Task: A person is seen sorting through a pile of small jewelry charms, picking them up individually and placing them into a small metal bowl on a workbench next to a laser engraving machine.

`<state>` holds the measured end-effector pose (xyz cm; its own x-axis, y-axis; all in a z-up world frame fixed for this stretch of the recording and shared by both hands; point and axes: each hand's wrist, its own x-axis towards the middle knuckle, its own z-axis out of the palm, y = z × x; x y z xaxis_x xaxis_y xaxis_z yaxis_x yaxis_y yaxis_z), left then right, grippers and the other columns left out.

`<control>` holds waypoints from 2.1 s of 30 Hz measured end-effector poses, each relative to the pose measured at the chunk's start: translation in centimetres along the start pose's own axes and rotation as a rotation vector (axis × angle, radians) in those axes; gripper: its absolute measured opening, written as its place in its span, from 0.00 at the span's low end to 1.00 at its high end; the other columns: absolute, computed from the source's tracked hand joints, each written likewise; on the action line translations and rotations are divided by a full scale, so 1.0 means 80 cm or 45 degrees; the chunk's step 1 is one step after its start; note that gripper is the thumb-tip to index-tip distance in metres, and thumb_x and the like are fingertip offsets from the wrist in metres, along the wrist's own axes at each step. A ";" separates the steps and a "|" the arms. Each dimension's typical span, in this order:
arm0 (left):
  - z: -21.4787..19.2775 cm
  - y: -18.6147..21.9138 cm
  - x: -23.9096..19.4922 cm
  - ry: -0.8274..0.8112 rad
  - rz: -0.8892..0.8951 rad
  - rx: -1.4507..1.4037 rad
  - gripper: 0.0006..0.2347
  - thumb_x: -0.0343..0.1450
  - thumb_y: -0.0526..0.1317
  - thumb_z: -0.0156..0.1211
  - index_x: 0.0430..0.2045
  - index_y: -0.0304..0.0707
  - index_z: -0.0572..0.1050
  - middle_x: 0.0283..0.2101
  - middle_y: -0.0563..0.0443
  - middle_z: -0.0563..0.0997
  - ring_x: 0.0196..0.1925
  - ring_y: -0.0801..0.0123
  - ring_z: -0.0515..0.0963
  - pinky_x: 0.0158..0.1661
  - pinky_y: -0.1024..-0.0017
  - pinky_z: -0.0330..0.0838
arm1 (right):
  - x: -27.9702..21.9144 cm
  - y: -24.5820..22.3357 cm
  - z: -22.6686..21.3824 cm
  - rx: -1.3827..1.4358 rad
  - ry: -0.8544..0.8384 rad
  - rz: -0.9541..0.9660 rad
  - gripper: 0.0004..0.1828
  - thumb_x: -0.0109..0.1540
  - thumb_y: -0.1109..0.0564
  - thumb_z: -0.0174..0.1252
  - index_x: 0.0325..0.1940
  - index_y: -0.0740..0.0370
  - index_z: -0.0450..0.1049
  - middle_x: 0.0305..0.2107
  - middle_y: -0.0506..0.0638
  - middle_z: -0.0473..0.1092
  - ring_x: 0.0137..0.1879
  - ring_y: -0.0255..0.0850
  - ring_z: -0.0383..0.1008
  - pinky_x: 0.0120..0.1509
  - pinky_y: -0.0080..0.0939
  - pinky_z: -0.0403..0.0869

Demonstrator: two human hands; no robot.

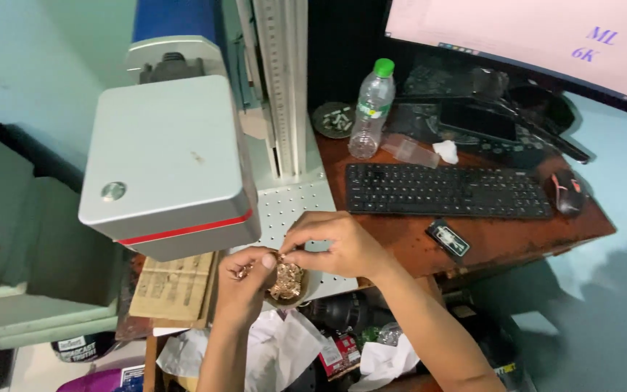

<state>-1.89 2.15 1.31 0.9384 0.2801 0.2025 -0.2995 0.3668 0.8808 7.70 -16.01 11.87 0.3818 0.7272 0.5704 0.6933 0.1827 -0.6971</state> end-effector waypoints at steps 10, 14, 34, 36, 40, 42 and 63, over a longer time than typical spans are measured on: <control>0.012 0.033 0.000 -0.227 0.055 -0.002 0.07 0.70 0.39 0.67 0.33 0.32 0.85 0.39 0.38 0.88 0.38 0.62 0.85 0.40 0.68 0.78 | -0.002 0.007 0.000 0.172 -0.065 0.009 0.07 0.63 0.62 0.65 0.45 0.60 0.79 0.39 0.51 0.77 0.45 0.42 0.80 0.53 0.39 0.81; 0.023 0.032 0.006 -0.059 0.027 -0.060 0.11 0.72 0.43 0.65 0.24 0.32 0.80 0.25 0.45 0.74 0.29 0.67 0.71 0.31 0.72 0.64 | 0.002 0.008 0.005 0.208 0.044 0.070 0.06 0.60 0.62 0.68 0.41 0.59 0.81 0.36 0.52 0.78 0.41 0.42 0.80 0.49 0.41 0.80; -0.005 0.001 0.028 0.371 -0.472 -1.189 0.15 0.74 0.50 0.52 0.46 0.42 0.76 0.51 0.45 0.83 0.55 0.42 0.81 0.50 0.38 0.78 | 0.018 -0.003 0.046 -0.369 -0.017 0.467 0.07 0.59 0.55 0.68 0.39 0.57 0.83 0.30 0.53 0.79 0.29 0.43 0.76 0.35 0.42 0.77; -0.005 -0.011 0.031 0.369 -0.548 -1.206 0.17 0.76 0.52 0.49 0.48 0.42 0.77 0.51 0.42 0.84 0.55 0.51 0.82 0.44 0.68 0.78 | 0.009 0.017 0.057 -0.418 0.117 0.397 0.13 0.56 0.56 0.71 0.45 0.51 0.84 0.29 0.47 0.78 0.28 0.40 0.76 0.32 0.41 0.77; 0.021 0.036 0.026 0.338 -0.494 -1.157 0.18 0.78 0.48 0.45 0.53 0.32 0.74 0.57 0.36 0.80 0.53 0.47 0.82 0.44 0.63 0.83 | 0.008 0.016 0.058 -0.463 0.116 0.344 0.15 0.54 0.56 0.72 0.45 0.52 0.83 0.29 0.49 0.78 0.30 0.44 0.78 0.34 0.44 0.78; 0.030 0.045 0.027 0.341 -0.461 -1.128 0.19 0.78 0.45 0.45 0.56 0.26 0.72 0.64 0.38 0.76 0.61 0.52 0.78 0.49 0.64 0.83 | 0.008 0.012 0.058 -0.468 0.128 0.338 0.10 0.54 0.56 0.71 0.40 0.50 0.84 0.31 0.45 0.78 0.30 0.40 0.76 0.35 0.42 0.79; 0.047 0.008 0.001 0.136 -0.324 0.021 0.21 0.74 0.61 0.46 0.20 0.46 0.61 0.17 0.60 0.54 0.17 0.77 0.51 0.18 0.75 0.42 | 0.008 -0.015 0.013 0.152 0.217 0.625 0.10 0.64 0.59 0.58 0.46 0.60 0.82 0.37 0.46 0.81 0.43 0.33 0.78 0.47 0.31 0.76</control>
<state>-1.35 -0.90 3.53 0.9593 0.2731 -0.0721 -0.0524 0.4229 0.9047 6.47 -15.07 12.59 0.7447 0.6300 0.2203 0.3374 -0.0705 -0.9387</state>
